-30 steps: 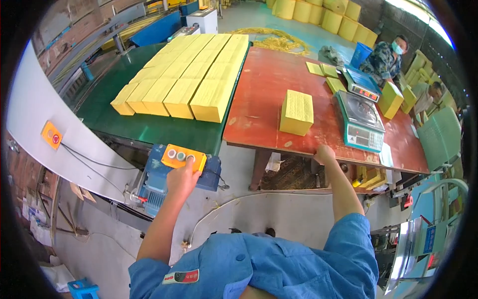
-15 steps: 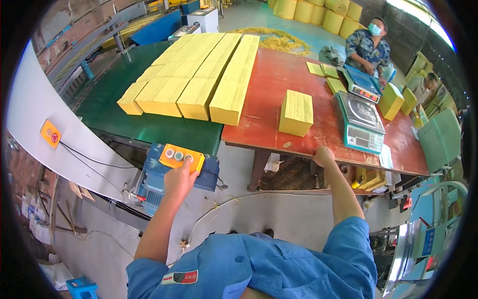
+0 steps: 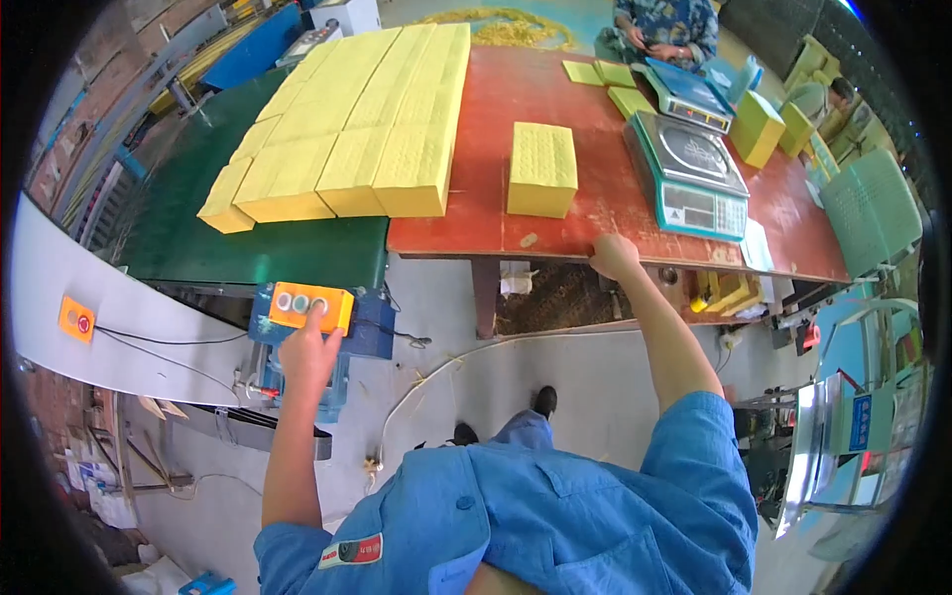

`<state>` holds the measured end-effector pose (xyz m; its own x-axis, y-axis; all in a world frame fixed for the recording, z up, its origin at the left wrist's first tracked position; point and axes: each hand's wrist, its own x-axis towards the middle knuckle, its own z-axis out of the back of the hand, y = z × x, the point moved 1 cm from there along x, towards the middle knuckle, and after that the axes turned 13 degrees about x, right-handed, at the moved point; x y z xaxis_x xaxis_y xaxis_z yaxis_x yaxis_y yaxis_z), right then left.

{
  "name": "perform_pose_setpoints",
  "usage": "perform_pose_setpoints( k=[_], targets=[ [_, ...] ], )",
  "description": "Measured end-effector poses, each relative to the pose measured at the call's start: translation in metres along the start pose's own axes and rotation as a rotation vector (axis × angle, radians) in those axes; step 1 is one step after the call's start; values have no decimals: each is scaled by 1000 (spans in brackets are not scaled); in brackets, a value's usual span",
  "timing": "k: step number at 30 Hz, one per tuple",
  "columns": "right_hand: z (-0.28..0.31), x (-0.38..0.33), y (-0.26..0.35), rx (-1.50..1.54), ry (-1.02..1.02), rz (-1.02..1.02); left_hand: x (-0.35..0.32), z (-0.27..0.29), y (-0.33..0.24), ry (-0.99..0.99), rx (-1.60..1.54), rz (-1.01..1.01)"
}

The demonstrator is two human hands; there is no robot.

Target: The recorder weighs stacks of yellow paper on a digital scale and organizes them into larger piles.

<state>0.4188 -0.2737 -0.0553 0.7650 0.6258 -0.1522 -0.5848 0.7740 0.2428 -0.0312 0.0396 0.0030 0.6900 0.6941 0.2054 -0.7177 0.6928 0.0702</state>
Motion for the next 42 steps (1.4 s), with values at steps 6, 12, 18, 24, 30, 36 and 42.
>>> perform_pose_setpoints(
  k=[6, 12, 18, 24, 30, 36, 42],
  targets=[
    [5, -7, -3, 10, 52, 4, 1, 8, -10, 46, 11, 60],
    [12, -12, -8, 102, 82, 157, -1, 7, -10, 83, 63, 156],
    [10, -15, -31, 273, 49, 312, 26, 26, -29, 205, 182, 227],
    [16, -4, -46, 572, 72, 360, 79, 60, -144, -70, 162, 137],
    [10, -6, -53, 687, 90, 320, 200, 66, -357, -148, -624, -363],
    [11, -26, -52, 802, -33, 329, 271, -13, -405, -114, -204, -466],
    [-56, -48, -85, 1454, 400, -104, 243, -11, -428, -96, -267, -699]
  ],
)
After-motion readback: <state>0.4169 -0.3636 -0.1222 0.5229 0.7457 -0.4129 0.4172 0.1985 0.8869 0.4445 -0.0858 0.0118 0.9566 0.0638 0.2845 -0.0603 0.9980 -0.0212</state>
